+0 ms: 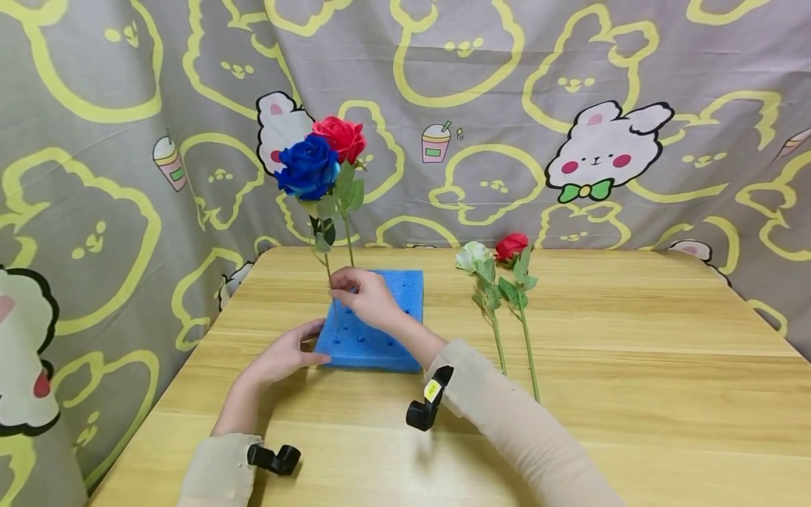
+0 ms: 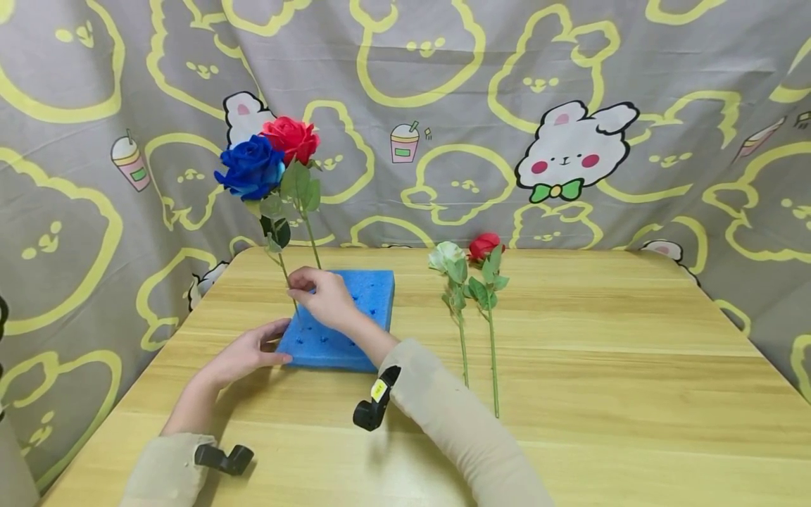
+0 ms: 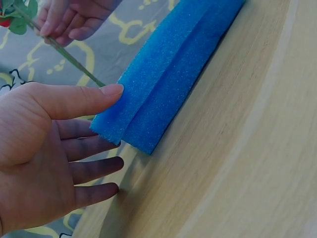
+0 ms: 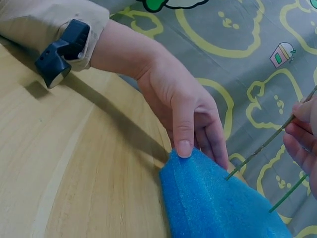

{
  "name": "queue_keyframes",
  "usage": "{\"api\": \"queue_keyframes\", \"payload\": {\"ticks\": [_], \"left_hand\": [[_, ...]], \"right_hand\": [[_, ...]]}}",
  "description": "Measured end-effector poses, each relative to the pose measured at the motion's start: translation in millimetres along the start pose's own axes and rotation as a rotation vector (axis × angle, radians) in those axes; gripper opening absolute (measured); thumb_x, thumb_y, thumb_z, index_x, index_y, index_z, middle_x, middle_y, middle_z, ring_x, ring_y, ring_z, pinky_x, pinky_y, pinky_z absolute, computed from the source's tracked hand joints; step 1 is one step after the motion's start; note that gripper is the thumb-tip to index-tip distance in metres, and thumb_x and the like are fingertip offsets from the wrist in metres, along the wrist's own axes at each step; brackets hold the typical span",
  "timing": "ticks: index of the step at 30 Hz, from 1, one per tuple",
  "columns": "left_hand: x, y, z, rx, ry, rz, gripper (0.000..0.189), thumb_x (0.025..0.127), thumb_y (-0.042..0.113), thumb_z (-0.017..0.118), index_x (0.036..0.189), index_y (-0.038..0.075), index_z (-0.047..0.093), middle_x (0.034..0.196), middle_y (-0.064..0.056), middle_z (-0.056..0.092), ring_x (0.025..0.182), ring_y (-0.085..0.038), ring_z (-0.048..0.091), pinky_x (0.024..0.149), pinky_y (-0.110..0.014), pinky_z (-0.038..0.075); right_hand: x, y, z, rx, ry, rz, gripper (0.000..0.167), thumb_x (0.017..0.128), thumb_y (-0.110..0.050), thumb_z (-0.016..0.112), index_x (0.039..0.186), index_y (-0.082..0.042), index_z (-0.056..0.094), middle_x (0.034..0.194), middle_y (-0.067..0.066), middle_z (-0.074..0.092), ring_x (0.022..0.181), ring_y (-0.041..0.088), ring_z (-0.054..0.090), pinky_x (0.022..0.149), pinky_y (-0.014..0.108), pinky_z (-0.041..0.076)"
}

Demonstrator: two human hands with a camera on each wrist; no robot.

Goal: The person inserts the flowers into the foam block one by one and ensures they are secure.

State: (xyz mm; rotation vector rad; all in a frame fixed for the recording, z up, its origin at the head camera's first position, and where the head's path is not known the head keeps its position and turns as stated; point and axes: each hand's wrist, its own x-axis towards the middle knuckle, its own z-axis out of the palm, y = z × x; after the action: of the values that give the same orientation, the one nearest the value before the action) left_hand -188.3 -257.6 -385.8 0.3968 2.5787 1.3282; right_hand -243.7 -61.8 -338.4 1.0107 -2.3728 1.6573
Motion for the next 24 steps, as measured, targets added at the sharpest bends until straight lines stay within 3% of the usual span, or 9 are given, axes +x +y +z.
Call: {"api": "queue_keyframes", "payload": {"ticks": [17, 24], "left_hand": [[-0.3, 1.8, -1.3, 0.035, 0.001, 0.022, 0.075, 0.084, 0.021, 0.068, 0.140, -0.010, 0.028, 0.140, -0.029, 0.035, 0.127, -0.044, 0.033, 0.102, -0.056, 0.028], [-0.2, -0.3, -0.7, 0.016, 0.006, -0.003, 0.077, 0.082, 0.021, 0.070, 0.141, -0.008, 0.028, 0.141, -0.027, 0.035, 0.128, -0.042, 0.033, 0.103, -0.056, 0.026]], "right_hand": [[-5.0, 10.4, 5.4, -0.035, -0.031, 0.016, 0.014, 0.088, -0.008, 0.062, 0.101, -0.003, 0.065, 0.092, 0.006, 0.065, 0.080, 0.013, 0.059, 0.064, 0.019, 0.049], [-7.1, 14.3, 7.2, -0.030, -0.054, 0.018, 0.013, 0.088, -0.007, 0.063, 0.100, -0.003, 0.066, 0.092, 0.005, 0.065, 0.081, 0.012, 0.059, 0.064, 0.019, 0.049]]}}
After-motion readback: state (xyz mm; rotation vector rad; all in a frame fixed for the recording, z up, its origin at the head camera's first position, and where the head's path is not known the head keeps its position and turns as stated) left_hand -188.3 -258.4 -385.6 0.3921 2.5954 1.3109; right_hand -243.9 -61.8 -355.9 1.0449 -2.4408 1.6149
